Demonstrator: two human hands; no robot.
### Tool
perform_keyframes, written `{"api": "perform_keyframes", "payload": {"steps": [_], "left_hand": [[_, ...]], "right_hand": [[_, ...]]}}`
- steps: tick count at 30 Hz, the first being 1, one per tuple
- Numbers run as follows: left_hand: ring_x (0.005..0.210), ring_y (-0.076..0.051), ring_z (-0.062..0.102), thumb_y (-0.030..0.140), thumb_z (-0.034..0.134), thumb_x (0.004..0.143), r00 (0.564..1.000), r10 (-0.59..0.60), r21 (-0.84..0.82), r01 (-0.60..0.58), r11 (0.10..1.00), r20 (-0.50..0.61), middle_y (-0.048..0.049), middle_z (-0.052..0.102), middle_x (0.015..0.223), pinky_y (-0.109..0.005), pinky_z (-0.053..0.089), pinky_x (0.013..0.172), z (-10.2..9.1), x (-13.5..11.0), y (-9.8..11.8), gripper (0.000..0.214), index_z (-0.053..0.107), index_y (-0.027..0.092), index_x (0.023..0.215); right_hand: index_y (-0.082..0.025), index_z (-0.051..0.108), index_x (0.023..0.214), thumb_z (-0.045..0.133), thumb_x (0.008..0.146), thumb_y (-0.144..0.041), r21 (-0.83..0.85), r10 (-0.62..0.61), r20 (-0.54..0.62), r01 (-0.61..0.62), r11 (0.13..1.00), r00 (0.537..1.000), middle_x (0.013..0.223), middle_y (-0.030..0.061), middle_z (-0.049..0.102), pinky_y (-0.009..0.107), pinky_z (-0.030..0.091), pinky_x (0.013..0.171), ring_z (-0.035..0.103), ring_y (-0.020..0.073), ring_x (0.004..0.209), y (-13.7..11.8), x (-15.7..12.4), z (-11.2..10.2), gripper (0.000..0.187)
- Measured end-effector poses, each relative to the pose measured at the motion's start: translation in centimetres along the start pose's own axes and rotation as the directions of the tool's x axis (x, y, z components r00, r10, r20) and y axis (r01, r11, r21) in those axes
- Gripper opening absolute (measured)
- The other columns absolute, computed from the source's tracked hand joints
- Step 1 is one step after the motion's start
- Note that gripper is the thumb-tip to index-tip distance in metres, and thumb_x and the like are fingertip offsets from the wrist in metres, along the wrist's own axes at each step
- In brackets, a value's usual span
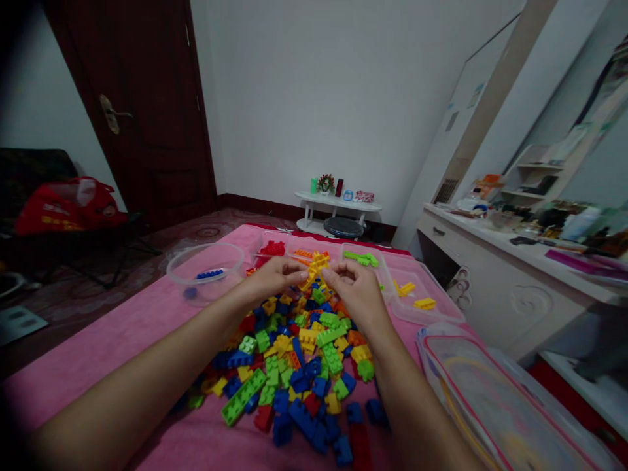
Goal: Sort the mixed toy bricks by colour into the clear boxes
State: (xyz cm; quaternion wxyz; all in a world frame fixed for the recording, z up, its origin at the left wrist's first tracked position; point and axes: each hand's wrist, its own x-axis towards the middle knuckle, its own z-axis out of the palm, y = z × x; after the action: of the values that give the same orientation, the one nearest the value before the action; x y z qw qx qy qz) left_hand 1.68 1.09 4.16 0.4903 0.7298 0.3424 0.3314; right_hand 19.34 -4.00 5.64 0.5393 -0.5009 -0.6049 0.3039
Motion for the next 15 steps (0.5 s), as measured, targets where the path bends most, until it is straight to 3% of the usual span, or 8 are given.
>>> {"api": "perform_keyframes", "payload": {"steps": [3, 5, 9, 15], "left_hand": [[0.062, -0.013, 0.063, 0.029, 0.058, 0.077, 0.996, -0.088, -0.216, 0.085, 0.973, -0.003, -0.0003, 0.06, 0.071, -0.025, 0.052, 0.059, 0.7, -0.3, 0.6, 0.021, 0.057, 0.013, 0.09], [0.06, -0.012, 0.063, 0.029, 0.061, 0.075, 0.995, -0.102, -0.246, 0.097, 0.965, -0.008, 0.0003, 0.061, 0.068, -0.023, 0.052, 0.057, 1.0, -0.5, 1.0, 0.023, 0.057, 0.013, 0.092], [0.056, -0.009, 0.058, 0.033, 0.065, 0.073, 0.999, -0.023, -0.233, 0.028, 0.972, 0.028, 0.0001, 0.063, 0.069, -0.02, 0.05, 0.057, 1.4, -0.7, 1.3, 0.027, 0.062, 0.012, 0.088], [0.064, -0.011, 0.062, 0.029, 0.064, 0.073, 0.997, -0.036, -0.244, 0.05, 0.968, 0.061, -0.0021, 0.067, 0.073, -0.022, 0.051, 0.065, 2.0, -0.7, 1.3, 0.022, 0.066, 0.01, 0.085]], "right_hand": [[-0.019, 0.06, 0.081, 0.077, 0.057, -0.04, 0.141, 0.086, 0.009, -0.086, 0.986, 0.996, 0.069, -0.0015, 0.058, 0.024, 0.049, 0.044, 0.055, 0.0125, 0.055, -0.5, -0.4, 0.8, 0.036], [-0.019, 0.059, 0.09, 0.078, 0.056, -0.038, 0.167, 0.137, 0.011, -0.137, 0.976, 0.991, 0.074, -0.0008, 0.06, 0.026, 0.052, 0.044, 0.057, 0.013, 0.056, -0.8, -0.6, 1.2, 0.043], [-0.021, 0.058, 0.109, 0.079, 0.056, -0.035, 0.169, 0.159, 0.035, -0.163, 0.972, 0.987, 0.094, 0.003, 0.064, 0.027, 0.053, 0.044, 0.061, 0.0136, 0.058, -0.7, -0.9, 1.6, 0.058], [-0.016, 0.066, 0.083, 0.077, 0.059, -0.04, 0.165, 0.08, 0.059, -0.089, 0.982, 0.995, 0.08, 0.002, 0.067, 0.024, 0.051, 0.042, 0.058, 0.0108, 0.047, -0.5, -0.8, 1.3, 0.035]]}}
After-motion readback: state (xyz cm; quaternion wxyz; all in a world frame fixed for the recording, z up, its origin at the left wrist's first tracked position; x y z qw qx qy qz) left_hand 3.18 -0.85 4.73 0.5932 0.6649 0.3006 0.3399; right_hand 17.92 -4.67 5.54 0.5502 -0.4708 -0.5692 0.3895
